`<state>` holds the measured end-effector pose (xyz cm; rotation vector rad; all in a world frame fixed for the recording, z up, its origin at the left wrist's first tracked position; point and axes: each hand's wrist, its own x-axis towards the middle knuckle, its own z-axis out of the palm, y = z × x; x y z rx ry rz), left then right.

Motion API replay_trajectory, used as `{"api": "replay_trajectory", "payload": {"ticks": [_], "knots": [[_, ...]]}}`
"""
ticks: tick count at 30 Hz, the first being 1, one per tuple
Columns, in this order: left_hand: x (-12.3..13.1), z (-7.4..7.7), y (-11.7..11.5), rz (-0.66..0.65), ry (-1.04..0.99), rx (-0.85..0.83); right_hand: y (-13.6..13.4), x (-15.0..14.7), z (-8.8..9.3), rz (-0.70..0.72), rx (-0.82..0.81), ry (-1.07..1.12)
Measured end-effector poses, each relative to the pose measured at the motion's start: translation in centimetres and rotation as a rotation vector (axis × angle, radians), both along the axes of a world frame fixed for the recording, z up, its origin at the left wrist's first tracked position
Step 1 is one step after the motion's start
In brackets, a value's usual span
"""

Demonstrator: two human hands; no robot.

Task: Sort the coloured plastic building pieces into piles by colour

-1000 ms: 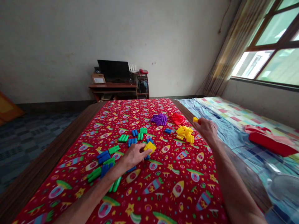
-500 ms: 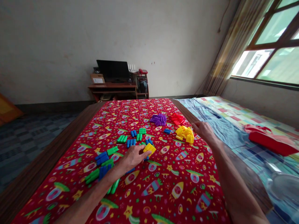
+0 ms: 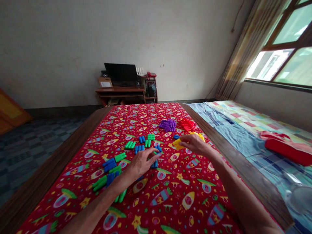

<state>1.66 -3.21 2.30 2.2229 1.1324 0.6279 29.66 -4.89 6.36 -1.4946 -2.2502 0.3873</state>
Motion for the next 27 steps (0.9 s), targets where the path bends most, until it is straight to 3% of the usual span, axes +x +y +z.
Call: {"api": "replay_trajectory", "payload": {"ticks": [3, 6, 10, 13, 16, 18, 21, 23, 25, 27], "knots": [[-0.8, 0.5, 0.9, 0.014, -0.008, 0.068, 0.9, 4.7, 0.6, -0.149, -0.116, -0.092], [-2.0, 1.0, 2.0, 0.066, 0.031, 0.142, 1.2, 7.1, 0.1, -0.289, -0.182, -0.205], [-4.8, 1.2, 4.3, 0.172, 0.111, 0.279, 0.8, 7.4, -0.7, -0.493, -0.086, -0.372], [-7.6, 1.1, 6.1, 0.28, 0.152, 0.381, 0.4, 6.4, -0.1, -0.546, 0.03, -0.403], [-10.3, 0.2, 7.8, 0.358, 0.151, 0.421, 0.0, 3.9, 0.4, -0.462, 0.169, -0.322], [-11.6, -1.0, 8.8, 0.388, 0.132, 0.41, -0.1, 1.3, -0.3, -0.3, 0.231, -0.236], [-12.7, -3.4, 10.1, 0.392, 0.096, 0.34, 0.5, -2.9, -2.9, -0.022, 0.318, -0.107], [-12.9, -4.8, 10.4, 0.38, 0.065, 0.307, 1.6, -4.8, -5.1, 0.079, 0.426, -0.032], [-12.9, -5.7, 10.2, 0.359, 0.033, 0.282, 3.2, -5.6, -7.0, 0.074, 0.532, -0.011], [-12.8, -5.8, 9.8, 0.333, 0.006, 0.233, 4.8, -5.7, -8.3, -0.019, 0.55, -0.069]]}}
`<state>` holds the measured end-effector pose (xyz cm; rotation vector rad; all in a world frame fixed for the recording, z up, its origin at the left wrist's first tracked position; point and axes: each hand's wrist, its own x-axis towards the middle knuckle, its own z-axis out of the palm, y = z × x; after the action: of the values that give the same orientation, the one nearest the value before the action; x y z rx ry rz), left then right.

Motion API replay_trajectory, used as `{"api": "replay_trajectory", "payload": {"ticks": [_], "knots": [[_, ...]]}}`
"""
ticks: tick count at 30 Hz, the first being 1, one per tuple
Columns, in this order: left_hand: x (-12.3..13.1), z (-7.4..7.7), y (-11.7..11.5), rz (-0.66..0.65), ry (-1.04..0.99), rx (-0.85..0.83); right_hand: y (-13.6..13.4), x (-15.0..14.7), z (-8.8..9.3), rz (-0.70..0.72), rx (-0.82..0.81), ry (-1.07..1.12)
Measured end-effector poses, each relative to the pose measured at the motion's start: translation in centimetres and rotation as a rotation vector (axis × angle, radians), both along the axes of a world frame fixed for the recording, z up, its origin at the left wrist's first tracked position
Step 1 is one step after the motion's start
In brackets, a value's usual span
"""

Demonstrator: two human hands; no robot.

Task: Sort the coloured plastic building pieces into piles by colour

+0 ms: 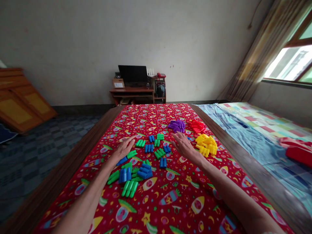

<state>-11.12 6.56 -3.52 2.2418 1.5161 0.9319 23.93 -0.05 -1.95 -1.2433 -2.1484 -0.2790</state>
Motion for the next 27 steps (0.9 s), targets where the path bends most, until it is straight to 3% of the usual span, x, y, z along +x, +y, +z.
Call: {"api": "replay_trajectory", "payload": {"ticks": [2, 5, 10, 14, 20, 24, 27], "knots": [[0.0, 0.3, -0.5, -0.033, -0.029, -0.065, 1.2, 0.1, -0.8, -0.113, -0.066, -0.051], [0.0, 0.7, -0.7, -0.062, -0.093, -0.113, 1.8, -0.3, -0.9, -0.162, -0.169, -0.121], [-0.3, 1.0, -0.4, -0.096, -0.23, -0.125, 0.8, -1.5, 0.9, -0.288, -0.274, -0.22], [-0.3, 1.3, -0.7, -0.067, -0.314, -0.149, 0.0, -0.5, 1.4, -0.417, -0.366, -0.278], [-0.4, 1.3, -0.6, -0.085, -0.331, -0.152, -0.3, 0.3, 0.5, -0.211, -0.35, -0.247], [-0.4, 1.1, -0.2, -0.116, -0.304, -0.13, 0.1, -1.3, 2.2, -0.168, -0.339, -0.181], [-0.5, 1.0, -0.1, -0.121, -0.272, -0.107, 1.3, -3.5, 3.8, -0.014, -0.319, -0.151]]}}
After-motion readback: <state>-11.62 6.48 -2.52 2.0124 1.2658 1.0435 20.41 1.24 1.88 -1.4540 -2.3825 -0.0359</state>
